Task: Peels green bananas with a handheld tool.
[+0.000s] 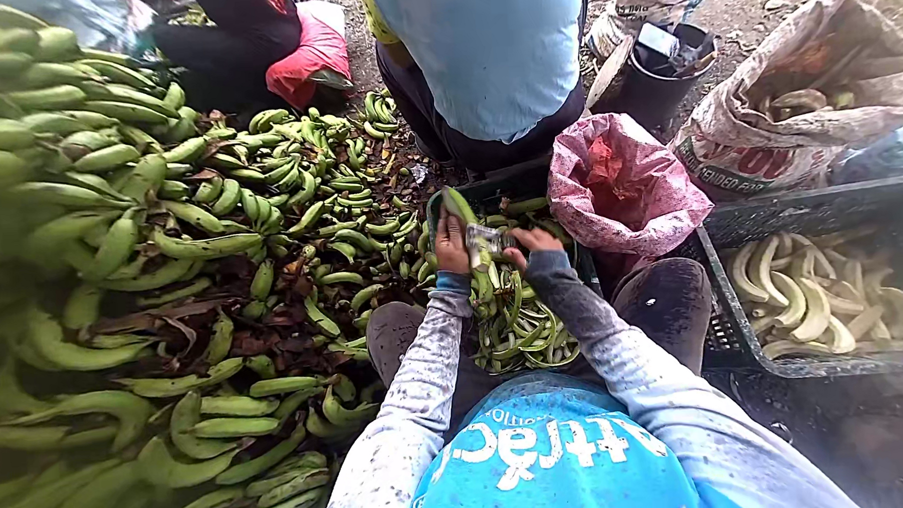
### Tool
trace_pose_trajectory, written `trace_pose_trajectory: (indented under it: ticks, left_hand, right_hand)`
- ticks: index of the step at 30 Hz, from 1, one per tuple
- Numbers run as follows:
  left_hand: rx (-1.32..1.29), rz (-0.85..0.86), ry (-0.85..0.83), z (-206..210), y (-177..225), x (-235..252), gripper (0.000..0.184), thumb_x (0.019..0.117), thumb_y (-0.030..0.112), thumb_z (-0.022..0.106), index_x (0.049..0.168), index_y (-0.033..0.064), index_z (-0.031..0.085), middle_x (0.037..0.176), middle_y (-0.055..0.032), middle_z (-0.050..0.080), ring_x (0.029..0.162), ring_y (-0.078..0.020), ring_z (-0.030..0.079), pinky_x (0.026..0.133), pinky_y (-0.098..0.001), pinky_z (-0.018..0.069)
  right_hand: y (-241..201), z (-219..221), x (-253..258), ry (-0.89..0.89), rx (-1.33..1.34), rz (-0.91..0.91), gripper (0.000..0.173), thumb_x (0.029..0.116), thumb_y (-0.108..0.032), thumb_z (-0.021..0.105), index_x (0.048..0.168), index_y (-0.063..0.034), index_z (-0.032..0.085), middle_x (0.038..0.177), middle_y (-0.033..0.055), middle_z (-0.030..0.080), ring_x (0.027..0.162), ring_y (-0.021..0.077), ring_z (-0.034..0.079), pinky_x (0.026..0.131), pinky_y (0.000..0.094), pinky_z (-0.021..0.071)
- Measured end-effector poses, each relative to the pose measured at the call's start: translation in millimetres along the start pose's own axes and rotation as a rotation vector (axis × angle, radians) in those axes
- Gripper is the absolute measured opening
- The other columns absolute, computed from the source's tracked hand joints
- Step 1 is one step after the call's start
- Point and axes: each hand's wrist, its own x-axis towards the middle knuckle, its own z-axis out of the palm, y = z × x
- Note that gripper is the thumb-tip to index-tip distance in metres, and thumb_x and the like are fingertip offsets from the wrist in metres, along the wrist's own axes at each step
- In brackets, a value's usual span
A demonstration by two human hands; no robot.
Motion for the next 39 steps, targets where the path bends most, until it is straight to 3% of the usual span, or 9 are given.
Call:
trace_pose_trajectory:
  ticks: [5, 12, 17, 20, 24, 26, 31, 34, 39]
  left_hand:
    - [0.119, -0.298, -0.422, -2.6, -2.3, -6.5, 0.047, 0.1125, 0.020, 0.036, 0.156, 0.0018, 0.035, 0.146, -0.0249, 0.052, 0.129, -0.0289, 0.057, 0.110, -0.0456, 0.0439]
    - [-0.220, 0.088, 0.406, 11.2, -26.6, 34.9, 0.052, 0.1129, 0.019, 0.032, 0.160, -0.0007, 0.021, 0.160, -0.0192, 0.036, 0.140, -0.0118, 0.045, 0.115, -0.0246, 0.0359]
    - [-0.170, -0.225, -0.201, -4.2, -5.0, 9.6, 0.048, 0.1129, 0.023, 0.024, 0.157, 0.0042, 0.028, 0.142, -0.0130, 0.051, 0.119, -0.0091, 0.055, 0.102, -0.0291, 0.0477]
    - [-0.016, -0.409, -0.316, -12.1, 5.6, 7.6, 0.047, 0.1133, 0.030, 0.029, 0.155, 0.0078, 0.036, 0.131, -0.0164, 0.059, 0.109, -0.0162, 0.061, 0.095, -0.0355, 0.0515]
    - [0.233, -0.399, -0.591, -33.1, 11.1, 11.7, 0.049, 0.1130, 0.026, 0.032, 0.159, 0.0074, 0.032, 0.146, -0.0218, 0.053, 0.129, -0.0248, 0.056, 0.110, -0.0420, 0.0436]
    - [0.226, -0.411, -0.460, -30.7, 7.8, 2.3, 0.050, 0.1136, 0.026, 0.031, 0.160, 0.0072, 0.029, 0.151, -0.0242, 0.047, 0.137, -0.0304, 0.050, 0.115, -0.0465, 0.0378]
    - [-0.269, -0.096, 0.411, 6.5, -29.2, 24.5, 0.061, 0.1119, 0.023, 0.039, 0.163, 0.0054, 0.011, 0.162, -0.0199, 0.031, 0.142, -0.0207, 0.044, 0.116, -0.0356, 0.0395]
    - [-0.315, 0.003, 0.575, 13.8, -26.4, 37.2, 0.065, 0.1114, 0.018, 0.039, 0.163, 0.0062, 0.003, 0.164, -0.0195, 0.026, 0.143, -0.0162, 0.041, 0.114, -0.0274, 0.0383]
    - [-0.105, -0.177, -0.299, -9.7, 7.5, 10.4, 0.049, 0.1119, 0.019, 0.033, 0.157, 0.0002, 0.029, 0.142, -0.0198, 0.054, 0.120, -0.0159, 0.059, 0.105, -0.0350, 0.0481]
  right_hand:
    - [1.4, -31.4, 56.2, 0.013, -0.085, 0.177, 0.054, 0.1019, -0.052, 0.055, 0.146, -0.0215, 0.059, 0.133, 0.0235, 0.063, 0.126, 0.0444, 0.057, 0.106, 0.0657, 0.0386]
    - [-17.4, 11.3, -12.4, -0.052, -0.025, 0.070, 0.053, 0.0998, -0.051, 0.059, 0.140, -0.0168, 0.064, 0.121, 0.0264, 0.067, 0.115, 0.0466, 0.063, 0.098, 0.0671, 0.0443]
    - [-7.6, -0.5, 17.4, 0.208, -0.193, -0.086, 0.052, 0.0944, -0.053, 0.066, 0.134, -0.0198, 0.069, 0.110, 0.0256, 0.069, 0.102, 0.0466, 0.065, 0.093, 0.0661, 0.0456]
    - [-8.1, 3.0, 26.6, 0.349, -0.249, -0.075, 0.055, 0.0920, -0.057, 0.067, 0.135, -0.0230, 0.069, 0.109, 0.0218, 0.069, 0.101, 0.0423, 0.065, 0.096, 0.0629, 0.0439]
    - [-10.5, -13.2, 26.0, 0.274, -0.154, 0.132, 0.052, 0.0970, -0.049, 0.064, 0.139, -0.0188, 0.065, 0.123, 0.0258, 0.067, 0.115, 0.0478, 0.061, 0.100, 0.0682, 0.0417]
    - [-6.1, -26.6, 31.5, 0.243, -0.111, 0.212, 0.055, 0.0979, -0.051, 0.061, 0.143, -0.0198, 0.062, 0.130, 0.0240, 0.064, 0.122, 0.0465, 0.058, 0.102, 0.0664, 0.0398]
    - [-23.1, 0.7, -2.3, 0.012, -0.061, 0.068, 0.053, 0.0987, -0.052, 0.061, 0.140, -0.0196, 0.064, 0.122, 0.0240, 0.068, 0.114, 0.0462, 0.064, 0.097, 0.0690, 0.0452]
    - [-28.5, 15.8, -14.6, 0.018, -0.052, 0.097, 0.053, 0.0989, -0.053, 0.059, 0.140, -0.0208, 0.064, 0.120, 0.0236, 0.068, 0.113, 0.0452, 0.063, 0.096, 0.0672, 0.0440]
    - [-23.1, -23.4, 33.7, -0.076, -0.066, 0.146, 0.051, 0.1026, -0.051, 0.055, 0.144, -0.0206, 0.060, 0.131, 0.0235, 0.064, 0.124, 0.0452, 0.059, 0.102, 0.0689, 0.0400]
